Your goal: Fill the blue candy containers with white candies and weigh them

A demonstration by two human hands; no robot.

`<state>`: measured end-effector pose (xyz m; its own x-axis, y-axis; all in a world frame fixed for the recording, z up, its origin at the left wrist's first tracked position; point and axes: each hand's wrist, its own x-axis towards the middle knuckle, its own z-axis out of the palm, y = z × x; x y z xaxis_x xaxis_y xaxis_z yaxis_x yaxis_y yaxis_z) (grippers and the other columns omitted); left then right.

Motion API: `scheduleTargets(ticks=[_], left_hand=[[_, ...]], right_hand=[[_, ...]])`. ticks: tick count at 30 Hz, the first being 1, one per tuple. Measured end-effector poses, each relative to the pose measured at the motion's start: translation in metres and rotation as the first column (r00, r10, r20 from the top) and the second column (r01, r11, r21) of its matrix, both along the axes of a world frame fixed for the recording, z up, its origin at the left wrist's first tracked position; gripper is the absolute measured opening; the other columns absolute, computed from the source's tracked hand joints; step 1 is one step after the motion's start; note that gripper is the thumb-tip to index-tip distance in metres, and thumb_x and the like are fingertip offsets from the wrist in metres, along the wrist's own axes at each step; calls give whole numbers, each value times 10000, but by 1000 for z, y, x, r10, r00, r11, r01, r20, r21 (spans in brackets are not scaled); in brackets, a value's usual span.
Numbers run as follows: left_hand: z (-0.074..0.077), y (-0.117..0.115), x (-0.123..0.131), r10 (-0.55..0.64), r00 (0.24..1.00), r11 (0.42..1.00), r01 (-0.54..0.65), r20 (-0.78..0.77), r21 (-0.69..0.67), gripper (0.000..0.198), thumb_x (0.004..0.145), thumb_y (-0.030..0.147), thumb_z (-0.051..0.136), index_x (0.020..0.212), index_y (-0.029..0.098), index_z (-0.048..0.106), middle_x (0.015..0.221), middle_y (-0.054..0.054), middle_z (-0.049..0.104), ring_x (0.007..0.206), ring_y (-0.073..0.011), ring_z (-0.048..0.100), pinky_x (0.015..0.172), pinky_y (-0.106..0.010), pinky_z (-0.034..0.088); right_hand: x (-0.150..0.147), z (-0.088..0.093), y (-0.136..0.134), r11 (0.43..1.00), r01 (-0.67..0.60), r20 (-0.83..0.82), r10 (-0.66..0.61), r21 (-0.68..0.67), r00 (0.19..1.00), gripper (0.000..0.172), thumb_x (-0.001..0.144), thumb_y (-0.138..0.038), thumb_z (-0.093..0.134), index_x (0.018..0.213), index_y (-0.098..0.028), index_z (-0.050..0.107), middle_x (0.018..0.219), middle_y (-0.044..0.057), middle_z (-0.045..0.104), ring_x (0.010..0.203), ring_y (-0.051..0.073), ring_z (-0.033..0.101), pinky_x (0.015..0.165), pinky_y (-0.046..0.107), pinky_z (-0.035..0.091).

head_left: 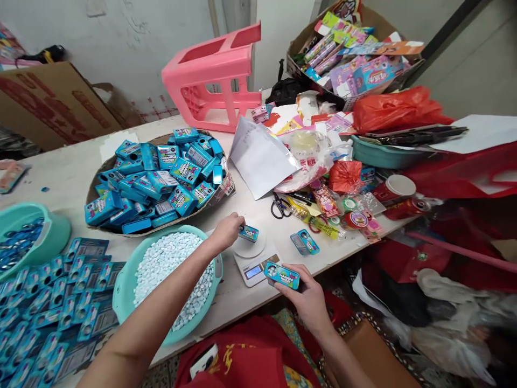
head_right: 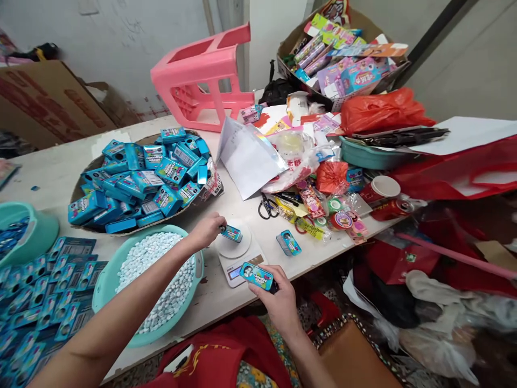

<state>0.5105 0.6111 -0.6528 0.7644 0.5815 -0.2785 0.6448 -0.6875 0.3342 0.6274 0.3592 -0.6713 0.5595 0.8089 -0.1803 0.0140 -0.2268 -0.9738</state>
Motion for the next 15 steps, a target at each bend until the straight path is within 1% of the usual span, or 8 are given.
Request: scheduleTargets(ticks=[4,7,11,15], left_hand=[[-1,-1,0,-11,1000,999,11,18,31,317,775,102,459,1026,204,622,961,-61,586,808,-184,561,658,-277,372],[-1,0,2,16,999,1000,-17,28,15,297,763,114,490,1011,198,630,942,-61,604,842,-195,562,688,-280,379],[-2,-1,2,59,997,998,-59,50,15,289,747,132,516,1001,199,636,963,-63,588,817,-191,557,658,-279,375],[-5,-1,3,44,995,999,-43,92,-14,266,719,113,520,938,194,646,932,-58,574,788,-179,551,648,-276,374]], right_hand=[[9,1,-2,999,50,31,-50,18,998,349,677,-355,762,984,-207,684,966,45,619,908,212,604,817,324,495],[14,-1,-3,998,66,41,-67,19,997,364,683,-364,760,1003,-212,677,981,42,616,933,212,598,835,327,486],[16,-7,-3,997,76,36,-76,24,996,386,682,-366,766,1020,-208,665,1013,43,602,949,209,589,853,332,476],[14,-9,-2,997,70,45,-72,41,996,394,691,-357,766,1040,-210,658,1027,42,595,955,202,584,859,329,475]])
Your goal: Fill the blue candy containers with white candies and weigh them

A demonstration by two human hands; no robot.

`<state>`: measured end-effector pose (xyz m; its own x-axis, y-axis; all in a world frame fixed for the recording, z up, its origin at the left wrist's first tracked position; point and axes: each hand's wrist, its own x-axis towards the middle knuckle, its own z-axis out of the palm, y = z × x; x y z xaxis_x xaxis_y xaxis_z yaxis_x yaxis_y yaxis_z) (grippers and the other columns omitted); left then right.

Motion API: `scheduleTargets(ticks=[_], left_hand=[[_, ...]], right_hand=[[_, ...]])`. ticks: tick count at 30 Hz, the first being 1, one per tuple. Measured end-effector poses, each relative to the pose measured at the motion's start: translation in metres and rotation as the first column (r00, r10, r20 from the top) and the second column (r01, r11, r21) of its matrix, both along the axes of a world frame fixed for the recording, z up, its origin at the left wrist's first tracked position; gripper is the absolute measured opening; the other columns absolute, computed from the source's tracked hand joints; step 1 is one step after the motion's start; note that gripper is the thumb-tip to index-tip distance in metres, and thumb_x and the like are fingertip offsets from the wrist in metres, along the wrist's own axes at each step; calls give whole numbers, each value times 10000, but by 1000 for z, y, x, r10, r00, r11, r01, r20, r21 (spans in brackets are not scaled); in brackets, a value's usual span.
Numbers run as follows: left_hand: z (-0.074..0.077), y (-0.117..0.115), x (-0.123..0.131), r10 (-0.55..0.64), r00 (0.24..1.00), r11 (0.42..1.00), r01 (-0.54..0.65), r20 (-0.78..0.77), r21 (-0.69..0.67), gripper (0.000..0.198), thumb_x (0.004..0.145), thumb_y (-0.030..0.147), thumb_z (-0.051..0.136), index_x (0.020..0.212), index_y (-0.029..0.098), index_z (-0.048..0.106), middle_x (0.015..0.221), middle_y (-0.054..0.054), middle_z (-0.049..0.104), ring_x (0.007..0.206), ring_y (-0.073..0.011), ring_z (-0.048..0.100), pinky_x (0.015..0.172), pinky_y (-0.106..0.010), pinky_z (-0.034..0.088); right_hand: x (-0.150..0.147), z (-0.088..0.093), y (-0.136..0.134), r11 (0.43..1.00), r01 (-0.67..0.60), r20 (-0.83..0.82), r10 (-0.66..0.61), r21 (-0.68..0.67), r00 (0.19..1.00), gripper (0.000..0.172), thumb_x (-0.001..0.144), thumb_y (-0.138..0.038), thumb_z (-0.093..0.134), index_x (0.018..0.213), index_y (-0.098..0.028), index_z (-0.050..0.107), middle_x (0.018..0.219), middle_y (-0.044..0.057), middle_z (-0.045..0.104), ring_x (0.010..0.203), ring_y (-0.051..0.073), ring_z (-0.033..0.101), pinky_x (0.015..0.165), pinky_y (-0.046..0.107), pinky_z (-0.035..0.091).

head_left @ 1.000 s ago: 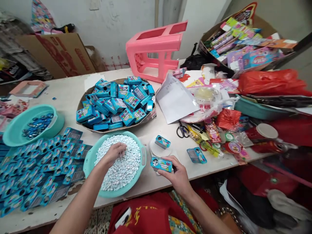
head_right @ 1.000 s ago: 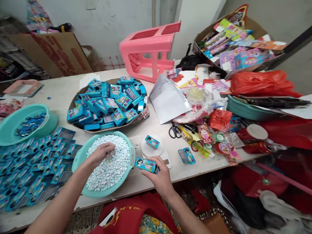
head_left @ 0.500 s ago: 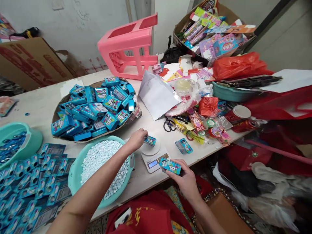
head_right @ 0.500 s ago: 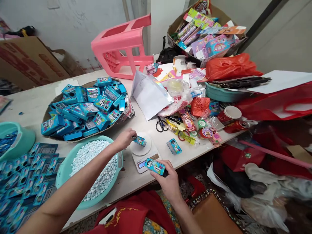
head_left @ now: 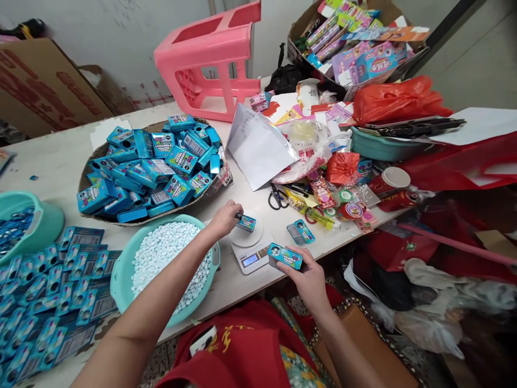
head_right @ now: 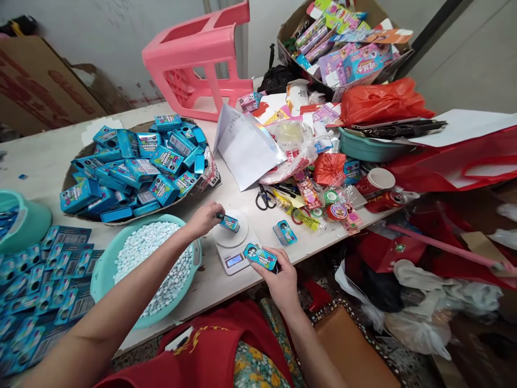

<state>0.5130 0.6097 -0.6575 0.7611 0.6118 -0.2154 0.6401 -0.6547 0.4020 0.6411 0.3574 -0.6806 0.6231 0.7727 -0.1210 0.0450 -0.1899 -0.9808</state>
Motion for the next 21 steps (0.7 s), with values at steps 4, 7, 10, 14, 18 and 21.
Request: scheduleTargets(ticks=[4,7,10,14,18,21], left_hand=[[0,3,-4,51,988,998,-43,148,-55,247,700,90,518,892,175,649,841,-41,605,777,-168,558,689,-271,396],[4,4,-30,192,943,981,-181,271,-64,239,722,137,517,921,171,645,851,-38,628,778,-164,571,712,-270,413],[8,-1,-80,312,921,949,-311,234,-44,220,758,244,512,924,185,643,871,-40,642,773,-176,576,702,-278,415],[9,-19,-153,494,865,867,-497,84,18,246,772,355,501,893,196,644,850,-39,657,753,-193,582,685,-282,405],[6,-40,-191,609,792,793,-610,37,7,274,767,397,500,908,207,638,835,-29,659,722,-187,582,654,-270,402],[3,-49,-196,624,781,781,-624,29,-18,271,766,400,498,903,211,637,836,-25,656,716,-184,577,658,-268,405]], right_hand=[[-1,2,1,1000,6,26,-6,6,1000,395,691,-358,765,1040,-204,663,1021,48,598,957,207,581,865,343,469],[-1,-1,-2,999,53,18,-53,-1,998,420,672,-367,773,1042,-199,666,1020,51,603,940,212,588,865,359,471],[1,-8,-5,995,96,8,-96,-30,995,446,658,-370,778,1056,-203,668,1021,46,613,933,212,595,862,360,471],[5,-15,-6,993,109,-15,-110,-51,994,457,659,-371,774,1068,-202,663,1038,49,626,951,218,599,869,366,471],[6,-14,-4,993,114,-6,-114,-39,993,445,658,-371,774,1052,-197,664,1065,50,623,952,212,595,878,364,469],[7,-11,-2,994,102,-2,-102,-29,995,447,661,-372,774,1054,-193,661,1050,49,620,934,203,592,863,352,470]])
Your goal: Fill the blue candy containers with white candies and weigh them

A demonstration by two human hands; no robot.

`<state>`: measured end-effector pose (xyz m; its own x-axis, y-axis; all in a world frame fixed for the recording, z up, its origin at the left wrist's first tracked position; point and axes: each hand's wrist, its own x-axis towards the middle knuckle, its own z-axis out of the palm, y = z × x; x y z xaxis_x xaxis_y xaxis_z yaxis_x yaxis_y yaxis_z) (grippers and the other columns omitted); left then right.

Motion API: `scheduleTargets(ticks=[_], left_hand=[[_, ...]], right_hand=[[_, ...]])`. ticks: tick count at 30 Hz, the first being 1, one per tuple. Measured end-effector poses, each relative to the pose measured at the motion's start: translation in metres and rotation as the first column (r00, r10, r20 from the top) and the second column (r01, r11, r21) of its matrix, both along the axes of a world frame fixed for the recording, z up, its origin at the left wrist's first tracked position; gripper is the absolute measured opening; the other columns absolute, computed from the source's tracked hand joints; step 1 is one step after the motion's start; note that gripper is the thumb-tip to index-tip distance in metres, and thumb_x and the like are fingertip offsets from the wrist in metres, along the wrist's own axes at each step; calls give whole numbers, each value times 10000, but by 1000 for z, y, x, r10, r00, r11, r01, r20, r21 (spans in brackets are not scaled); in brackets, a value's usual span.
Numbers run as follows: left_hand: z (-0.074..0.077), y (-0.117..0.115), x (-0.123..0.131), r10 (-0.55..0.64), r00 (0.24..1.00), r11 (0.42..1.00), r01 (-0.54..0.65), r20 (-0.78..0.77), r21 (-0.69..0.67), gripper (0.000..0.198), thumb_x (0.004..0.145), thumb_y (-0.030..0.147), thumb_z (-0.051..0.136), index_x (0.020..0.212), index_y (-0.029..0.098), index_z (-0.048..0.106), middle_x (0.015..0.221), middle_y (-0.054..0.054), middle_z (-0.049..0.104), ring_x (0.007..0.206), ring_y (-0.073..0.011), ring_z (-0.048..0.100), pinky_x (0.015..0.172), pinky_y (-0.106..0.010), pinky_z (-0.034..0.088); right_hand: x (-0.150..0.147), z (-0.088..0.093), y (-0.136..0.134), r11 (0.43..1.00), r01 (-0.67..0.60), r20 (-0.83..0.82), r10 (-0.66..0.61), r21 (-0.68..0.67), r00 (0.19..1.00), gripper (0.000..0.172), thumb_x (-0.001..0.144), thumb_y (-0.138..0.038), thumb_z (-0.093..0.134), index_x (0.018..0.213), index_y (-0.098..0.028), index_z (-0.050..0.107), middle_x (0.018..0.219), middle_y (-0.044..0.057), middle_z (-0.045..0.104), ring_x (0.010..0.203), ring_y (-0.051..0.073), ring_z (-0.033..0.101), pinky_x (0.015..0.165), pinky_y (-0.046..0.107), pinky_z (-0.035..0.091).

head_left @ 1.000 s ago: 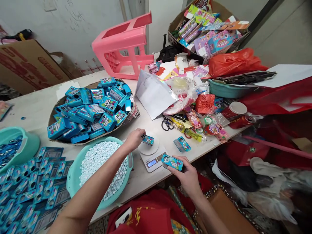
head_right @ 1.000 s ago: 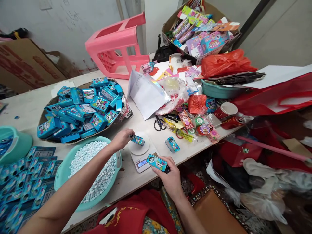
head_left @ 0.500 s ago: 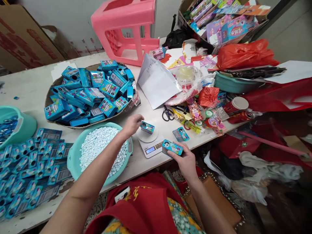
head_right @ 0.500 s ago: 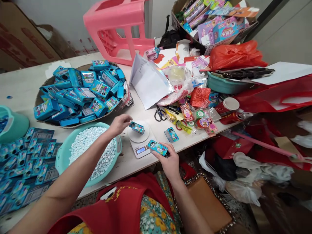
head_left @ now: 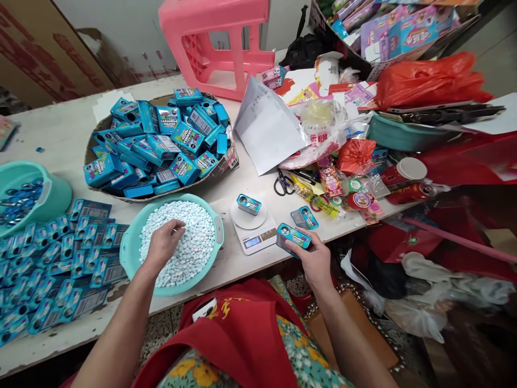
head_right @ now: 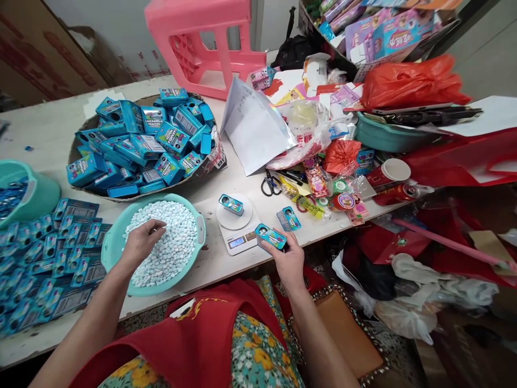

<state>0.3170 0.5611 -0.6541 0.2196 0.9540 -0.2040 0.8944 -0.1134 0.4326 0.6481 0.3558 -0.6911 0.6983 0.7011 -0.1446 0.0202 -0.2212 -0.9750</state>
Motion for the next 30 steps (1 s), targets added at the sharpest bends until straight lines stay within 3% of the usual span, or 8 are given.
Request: scheduleTargets(ticks=[5,8,14,18,22,26,28,30], left_hand=[[0,2,26,31,990,998,-24,141,-50,263,749,407,525,858,192,630,769,-26,644,684,-182,569,639,-271,415],[3,6,53,-50,961,990,83,273,-111,213,754,370,530,828,191,620,768,-26,650,709,-184,583,667,-275,430],[-1,7,47,-217,966,974,225,-139,39,229,793,307,485,895,189,652,954,-99,648,910,-265,586,751,-328,413],[-10,6,20,-227,962,974,221,-149,-57,199,763,321,524,859,200,649,941,-84,640,834,-249,594,677,-307,406],[-10,11,1,48,983,988,-20,179,-155,200,703,373,607,784,192,638,761,-49,634,695,-205,574,618,-291,405],[-3,14,4,479,686,857,-228,548,-463,385,549,404,761,799,146,621,659,-24,581,569,-141,537,548,-265,420],[3,13,26,509,619,833,-179,598,-524,395,524,364,789,798,133,622,675,-23,586,574,-124,540,561,-256,432],[7,13,63,394,660,866,-35,639,-498,354,574,350,766,813,127,629,673,-20,589,582,-121,541,582,-259,440]], right_hand=[[0,4,0,1000,-13,14,13,4,1000,454,663,-393,766,1052,-186,659,1046,56,620,951,215,588,879,373,460],[-1,5,-2,1000,-20,45,21,-20,999,458,668,-411,758,1054,-185,658,1043,59,627,964,226,586,901,394,447],[-4,0,-12,997,-2,-49,-2,-81,999,514,647,-432,763,1081,-183,644,1061,68,632,941,238,601,879,405,463],[-7,-7,-12,996,-3,-72,-4,-92,997,522,631,-437,770,1071,-183,650,1054,64,640,933,242,605,873,406,473],[-8,-7,-6,998,-9,-71,5,-60,997,515,630,-430,776,1067,-186,653,1032,58,650,934,240,607,882,405,474],[-9,-3,-3,999,-29,-54,27,-37,998,489,652,-418,772,1070,-194,649,1085,61,636,965,237,603,906,402,462],[-10,-2,-3,999,-28,-50,26,-33,998,490,652,-421,772,1069,-194,650,1099,65,633,972,242,601,909,405,461],[-11,-2,-4,999,-28,-60,27,-27,998,485,654,-420,770,1066,-194,650,1091,64,637,968,241,603,906,405,464]])
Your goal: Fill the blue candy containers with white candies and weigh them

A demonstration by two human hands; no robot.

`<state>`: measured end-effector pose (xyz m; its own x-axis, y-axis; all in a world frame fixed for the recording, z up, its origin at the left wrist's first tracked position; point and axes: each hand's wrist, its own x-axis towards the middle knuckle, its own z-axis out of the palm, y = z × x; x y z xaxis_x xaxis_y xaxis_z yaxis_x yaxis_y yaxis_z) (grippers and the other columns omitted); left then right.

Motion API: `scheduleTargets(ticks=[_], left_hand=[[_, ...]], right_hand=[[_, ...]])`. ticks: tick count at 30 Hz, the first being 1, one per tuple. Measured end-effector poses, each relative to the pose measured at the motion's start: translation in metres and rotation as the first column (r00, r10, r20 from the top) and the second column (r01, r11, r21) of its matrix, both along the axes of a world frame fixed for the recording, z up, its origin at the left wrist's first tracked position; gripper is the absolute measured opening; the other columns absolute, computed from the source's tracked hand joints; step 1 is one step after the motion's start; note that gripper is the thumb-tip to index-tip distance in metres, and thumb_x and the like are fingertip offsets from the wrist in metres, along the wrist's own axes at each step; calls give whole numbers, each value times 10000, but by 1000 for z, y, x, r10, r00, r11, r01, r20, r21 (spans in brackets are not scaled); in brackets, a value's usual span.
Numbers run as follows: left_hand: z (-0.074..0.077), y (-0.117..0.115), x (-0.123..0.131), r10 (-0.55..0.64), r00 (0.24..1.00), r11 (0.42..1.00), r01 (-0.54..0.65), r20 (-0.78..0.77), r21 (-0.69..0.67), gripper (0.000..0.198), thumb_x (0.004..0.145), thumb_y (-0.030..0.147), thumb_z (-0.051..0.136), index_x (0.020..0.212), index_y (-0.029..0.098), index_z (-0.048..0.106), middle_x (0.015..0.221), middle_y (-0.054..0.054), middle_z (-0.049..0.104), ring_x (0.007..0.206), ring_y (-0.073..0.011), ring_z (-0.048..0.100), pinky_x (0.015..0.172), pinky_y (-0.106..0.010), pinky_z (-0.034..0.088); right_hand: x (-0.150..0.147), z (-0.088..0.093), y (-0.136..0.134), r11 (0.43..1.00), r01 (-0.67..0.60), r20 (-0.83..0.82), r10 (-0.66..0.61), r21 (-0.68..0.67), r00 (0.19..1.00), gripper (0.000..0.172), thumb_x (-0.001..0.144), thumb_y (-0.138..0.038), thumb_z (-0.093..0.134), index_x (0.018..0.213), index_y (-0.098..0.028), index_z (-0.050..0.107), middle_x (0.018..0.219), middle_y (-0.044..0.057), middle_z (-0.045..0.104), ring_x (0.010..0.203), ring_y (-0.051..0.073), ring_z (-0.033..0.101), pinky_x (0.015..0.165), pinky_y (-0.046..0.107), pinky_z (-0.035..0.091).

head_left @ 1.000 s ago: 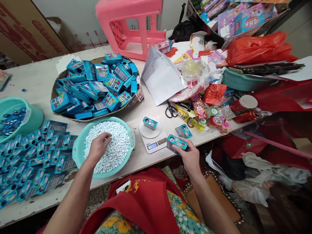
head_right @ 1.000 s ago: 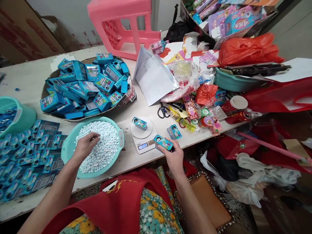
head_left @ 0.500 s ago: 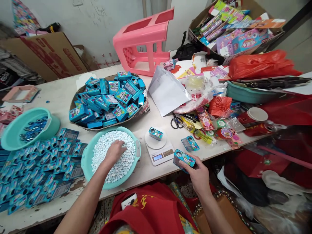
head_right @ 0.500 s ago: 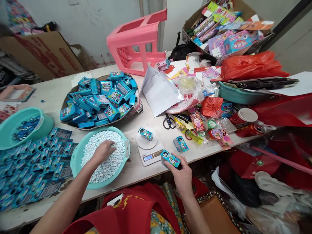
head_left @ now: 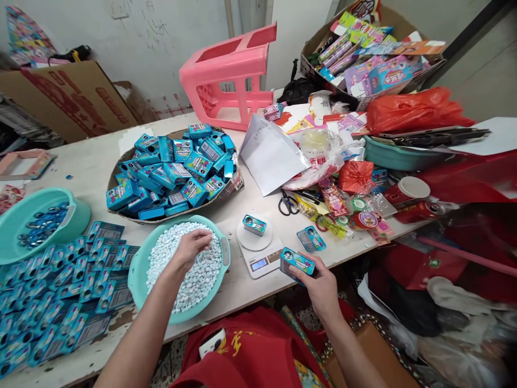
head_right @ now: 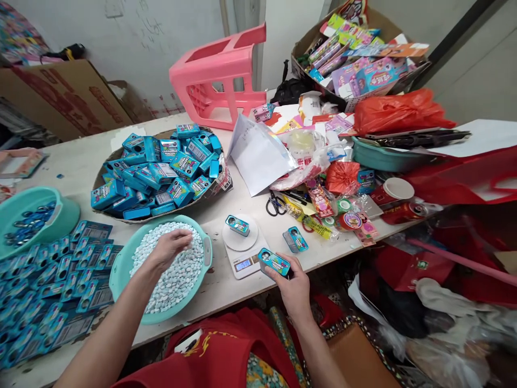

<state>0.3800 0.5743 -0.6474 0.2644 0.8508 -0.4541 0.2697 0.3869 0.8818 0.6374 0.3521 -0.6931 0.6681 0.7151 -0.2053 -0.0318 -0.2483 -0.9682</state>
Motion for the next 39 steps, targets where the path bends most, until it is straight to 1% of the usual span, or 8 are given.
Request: scheduleTargets(ticks=[4,7,10,17,22,27,34,39], left_hand=[[0,8,81,-314,918,879,378,-243,289,190,707,298,641,824,149,648,703,-27,614,614,-141,554,604,-274,435],[-5,18,116,-342,773,686,594,-534,420,111,739,217,581,801,173,662,777,-37,644,708,-161,569,661,-284,429],[-9,24,125,-359,699,599,681,-618,422,155,738,207,589,867,182,670,839,-43,667,756,-171,579,690,-288,428],[-14,31,124,-358,901,865,419,-244,276,262,771,367,561,839,129,647,706,-54,650,581,-144,589,596,-275,473],[-7,30,101,-230,973,955,222,15,195,376,673,388,677,913,102,630,806,-68,660,606,-125,595,606,-267,490],[-7,22,68,-123,990,983,131,-63,133,401,628,398,717,889,107,630,750,-34,629,606,-126,589,595,-253,470],[-17,6,67,-208,972,968,221,-109,120,390,662,417,689,908,122,624,741,-21,602,611,-139,573,604,-275,462],[-22,3,84,-271,872,847,417,-407,330,279,746,372,621,920,155,643,836,-47,622,675,-158,560,643,-292,440]], right_hand=[[-2,0,-5,1000,1,-20,-1,-19,1000,479,659,-416,764,1065,-190,648,1041,61,651,941,239,609,881,401,477],[-2,-1,-10,1000,4,-9,-5,-25,1000,468,666,-416,754,1060,-183,654,1032,68,656,925,242,615,875,409,480],[-2,-3,-15,999,20,2,-20,-25,1000,452,668,-413,749,1047,-181,661,1013,66,661,913,239,620,875,413,480],[2,-6,-24,998,66,-10,-66,-26,998,468,662,-410,757,1059,-185,652,1036,64,646,924,228,609,868,393,477],[4,-4,-24,992,123,2,-123,-12,992,486,644,-415,766,1056,-181,658,997,61,656,909,225,610,859,390,483],[5,-9,-22,990,137,-27,-138,-15,990,497,631,-412,775,1055,-179,662,1031,64,653,905,220,613,859,389,488],[4,-10,-16,993,115,-42,-116,-21,992,496,630,-404,782,1059,-187,659,1017,54,658,892,210,615,846,373,485],[4,-8,-15,996,83,-25,-83,-20,996,485,651,-412,767,1060,-177,651,1011,61,655,913,218,608,856,378,481]])
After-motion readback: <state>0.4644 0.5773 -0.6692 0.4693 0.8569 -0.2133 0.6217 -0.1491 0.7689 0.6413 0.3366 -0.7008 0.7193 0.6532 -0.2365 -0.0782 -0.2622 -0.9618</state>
